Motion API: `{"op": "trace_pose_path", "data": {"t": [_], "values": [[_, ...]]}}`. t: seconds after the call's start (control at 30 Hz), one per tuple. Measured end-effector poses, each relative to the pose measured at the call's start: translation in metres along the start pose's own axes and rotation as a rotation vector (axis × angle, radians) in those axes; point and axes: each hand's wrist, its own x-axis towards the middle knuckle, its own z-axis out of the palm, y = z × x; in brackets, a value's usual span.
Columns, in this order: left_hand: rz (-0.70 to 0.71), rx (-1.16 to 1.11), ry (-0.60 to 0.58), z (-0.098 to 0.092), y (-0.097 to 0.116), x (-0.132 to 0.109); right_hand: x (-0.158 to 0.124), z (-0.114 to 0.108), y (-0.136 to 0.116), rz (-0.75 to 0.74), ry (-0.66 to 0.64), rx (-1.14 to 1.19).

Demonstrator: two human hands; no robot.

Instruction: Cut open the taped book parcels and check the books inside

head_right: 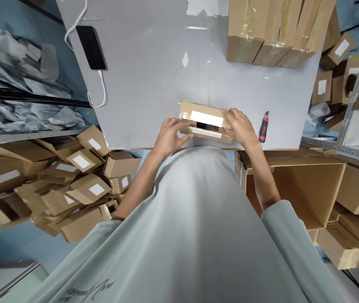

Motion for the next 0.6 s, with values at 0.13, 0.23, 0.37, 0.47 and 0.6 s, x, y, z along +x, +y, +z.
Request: {"op": "trace_pose_path", "data": {"t": [0.13, 0.23, 0.37, 0.47, 0.6], "values": [[0.088, 0.084, -0.083, 0.001, 0.005, -0.011, 0.002, -0.014, -0.001, -0.011, 0.067, 0.136], [0.146, 0.098, -0.155, 0.006, 0.004, -0.021, 0.018, -0.015, 0.012, 0.057, 0.205, 0.297], [0.183, 0.127, -0.227, 0.016, 0.000, -0.026, 0.060, 0.010, 0.048, 0.149, 0.345, 0.389], [0.194, 0.142, -0.264, 0.022, -0.001, -0.022, 0.083, 0.032, 0.065, 0.212, 0.384, 0.396], [0.179, 0.096, -0.348, 0.023, 0.003, -0.015, 0.073, 0.037, 0.047, 0.256, 0.444, 0.311]]}}
